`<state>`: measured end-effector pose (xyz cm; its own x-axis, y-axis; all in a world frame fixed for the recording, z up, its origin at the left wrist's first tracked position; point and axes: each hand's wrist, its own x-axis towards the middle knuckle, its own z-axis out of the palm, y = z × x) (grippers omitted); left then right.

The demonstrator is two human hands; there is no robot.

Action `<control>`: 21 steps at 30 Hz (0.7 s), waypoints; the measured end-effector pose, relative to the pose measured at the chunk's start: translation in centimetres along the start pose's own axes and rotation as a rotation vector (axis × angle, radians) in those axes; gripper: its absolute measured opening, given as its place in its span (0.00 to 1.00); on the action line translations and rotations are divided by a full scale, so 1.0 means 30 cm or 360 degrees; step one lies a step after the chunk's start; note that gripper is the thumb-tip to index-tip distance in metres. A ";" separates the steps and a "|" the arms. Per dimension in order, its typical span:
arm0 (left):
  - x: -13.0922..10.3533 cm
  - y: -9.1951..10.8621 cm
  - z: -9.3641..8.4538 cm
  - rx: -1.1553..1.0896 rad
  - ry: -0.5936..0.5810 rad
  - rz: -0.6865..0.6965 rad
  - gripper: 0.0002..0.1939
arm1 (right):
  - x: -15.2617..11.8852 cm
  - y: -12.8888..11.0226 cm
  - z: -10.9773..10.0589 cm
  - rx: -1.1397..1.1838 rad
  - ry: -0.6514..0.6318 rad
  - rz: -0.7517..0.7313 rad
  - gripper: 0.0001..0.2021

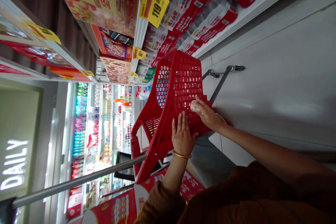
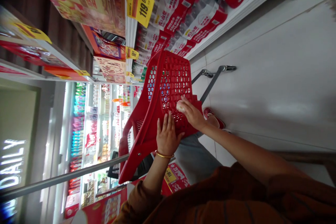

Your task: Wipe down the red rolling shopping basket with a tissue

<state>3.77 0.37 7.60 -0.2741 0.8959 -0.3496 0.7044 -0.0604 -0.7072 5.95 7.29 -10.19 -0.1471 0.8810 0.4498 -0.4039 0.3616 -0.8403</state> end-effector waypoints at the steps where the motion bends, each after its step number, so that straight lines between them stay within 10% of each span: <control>1: 0.001 0.000 0.004 0.0012 -0.0006 0.0007 0.41 | 0.027 0.006 0.002 -0.0023 0.0016 0.0049 0.27; 6: 0.000 -0.002 0.013 0.0042 -0.0002 0.0022 0.41 | 0.057 0.020 0.045 -0.0040 -0.0049 0.0099 0.27; 21: -0.002 -0.009 0.005 0.0060 -0.0132 0.0019 0.42 | -0.219 -0.006 0.075 0.0021 -0.0316 -0.0161 0.28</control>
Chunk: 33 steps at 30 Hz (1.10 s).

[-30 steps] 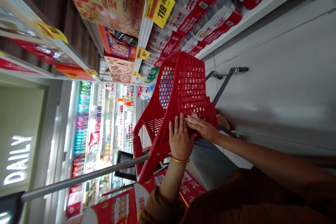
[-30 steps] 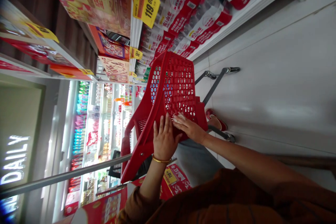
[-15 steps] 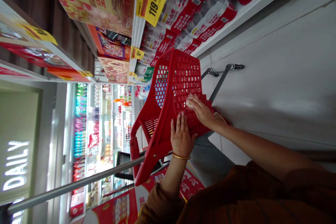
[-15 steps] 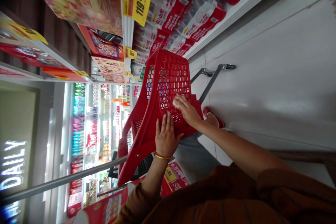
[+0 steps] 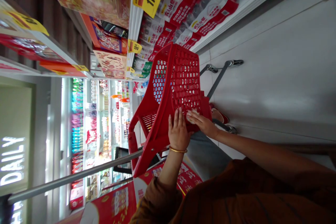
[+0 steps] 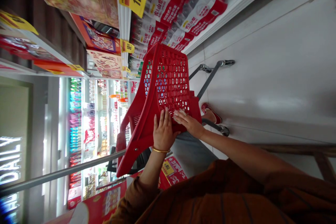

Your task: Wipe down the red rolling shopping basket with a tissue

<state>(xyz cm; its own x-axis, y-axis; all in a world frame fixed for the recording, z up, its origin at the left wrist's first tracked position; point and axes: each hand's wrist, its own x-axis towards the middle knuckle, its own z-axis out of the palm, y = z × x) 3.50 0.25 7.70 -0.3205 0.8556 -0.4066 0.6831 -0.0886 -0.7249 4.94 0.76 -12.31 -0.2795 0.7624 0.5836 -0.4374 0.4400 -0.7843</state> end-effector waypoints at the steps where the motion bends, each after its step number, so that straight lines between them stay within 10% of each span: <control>1: 0.000 0.000 0.001 -0.0003 -0.0005 -0.0001 0.42 | -0.020 0.000 0.004 0.0003 -0.0030 -0.0023 0.27; 8: 0.012 0.028 0.016 -0.0080 0.0041 0.0017 0.46 | -0.103 0.024 -0.046 0.0020 -0.0132 -0.0087 0.23; 14: 0.024 0.049 0.066 -0.0045 0.0012 0.0117 0.44 | 0.053 0.080 -0.145 -0.0152 0.0157 0.0286 0.23; 21: 0.016 0.053 0.063 -0.0016 -0.0031 0.0118 0.42 | 0.196 0.089 -0.104 -0.0089 0.0255 0.0441 0.23; 33: 0.012 0.060 0.065 -0.0103 -0.0016 0.0063 0.46 | 0.005 0.042 -0.032 -0.0080 0.0008 0.0321 0.25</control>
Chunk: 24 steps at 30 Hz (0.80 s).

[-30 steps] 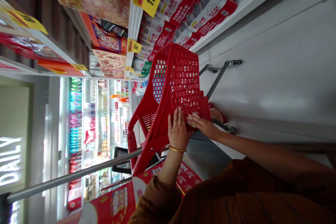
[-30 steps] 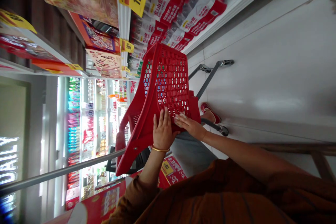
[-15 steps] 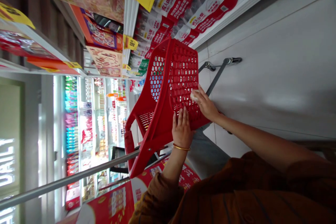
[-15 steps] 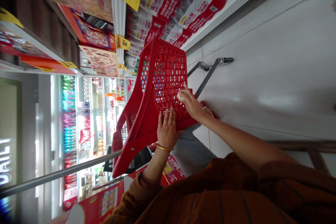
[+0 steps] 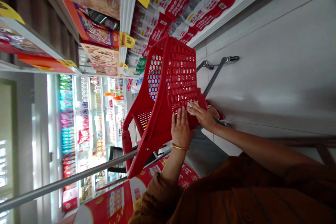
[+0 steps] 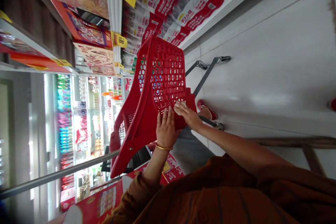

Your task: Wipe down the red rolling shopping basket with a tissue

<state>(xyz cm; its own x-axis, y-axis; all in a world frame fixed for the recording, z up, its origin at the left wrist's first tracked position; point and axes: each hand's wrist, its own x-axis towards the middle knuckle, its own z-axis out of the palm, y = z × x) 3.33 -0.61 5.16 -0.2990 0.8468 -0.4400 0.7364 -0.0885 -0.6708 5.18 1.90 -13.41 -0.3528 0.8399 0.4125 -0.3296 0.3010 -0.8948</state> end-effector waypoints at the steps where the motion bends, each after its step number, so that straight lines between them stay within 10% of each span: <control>1: 0.000 0.000 0.000 -0.0002 0.0001 0.0000 0.46 | -0.018 0.004 0.000 -0.0008 -0.0036 -0.0048 0.25; 9: 0.019 0.022 0.007 -0.0027 0.0070 0.0043 0.46 | -0.076 0.046 -0.099 -0.0078 -0.0210 -0.0395 0.21; 18: 0.028 0.039 0.009 -0.0002 -0.0013 0.0082 0.44 | 0.206 0.061 -0.130 -0.0072 0.0268 0.0126 0.22; 24: 0.029 0.051 0.003 0.0021 -0.0055 0.0063 0.43 | 0.151 0.069 -0.076 -0.0015 0.0270 0.0230 0.22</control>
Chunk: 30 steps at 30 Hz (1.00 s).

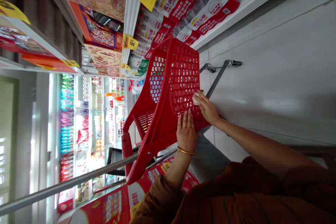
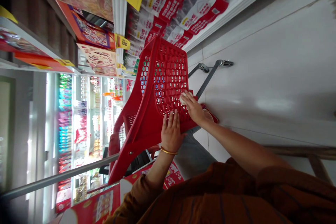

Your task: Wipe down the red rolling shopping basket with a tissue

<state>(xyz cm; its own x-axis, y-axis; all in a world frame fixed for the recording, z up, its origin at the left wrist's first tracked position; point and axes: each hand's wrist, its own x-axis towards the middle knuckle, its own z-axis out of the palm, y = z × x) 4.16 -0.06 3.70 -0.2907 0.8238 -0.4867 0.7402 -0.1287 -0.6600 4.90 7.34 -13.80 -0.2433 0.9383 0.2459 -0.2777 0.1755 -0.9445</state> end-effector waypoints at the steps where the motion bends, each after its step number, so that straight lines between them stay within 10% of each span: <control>1: 0.000 0.002 0.000 -0.0005 0.0001 -0.0007 0.43 | -0.020 0.000 0.002 -0.0005 0.0001 -0.0009 0.22; 18: -0.041 -0.029 -0.011 -0.0129 0.0140 -0.0178 0.42 | -0.263 0.031 -0.049 -0.0185 -0.0475 -0.0653 0.27; 30: -0.052 -0.028 -0.023 -0.0228 0.0304 -0.0397 0.42 | 0.160 -0.183 0.028 -0.0144 0.0096 -0.0339 0.24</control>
<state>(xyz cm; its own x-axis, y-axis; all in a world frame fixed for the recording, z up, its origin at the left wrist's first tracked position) 4.40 -0.86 5.42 -0.3645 0.9104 -0.1957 0.7422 0.1571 -0.6515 4.47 10.63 -7.25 -0.1314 0.8927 0.4310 -0.2319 0.3950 -0.8889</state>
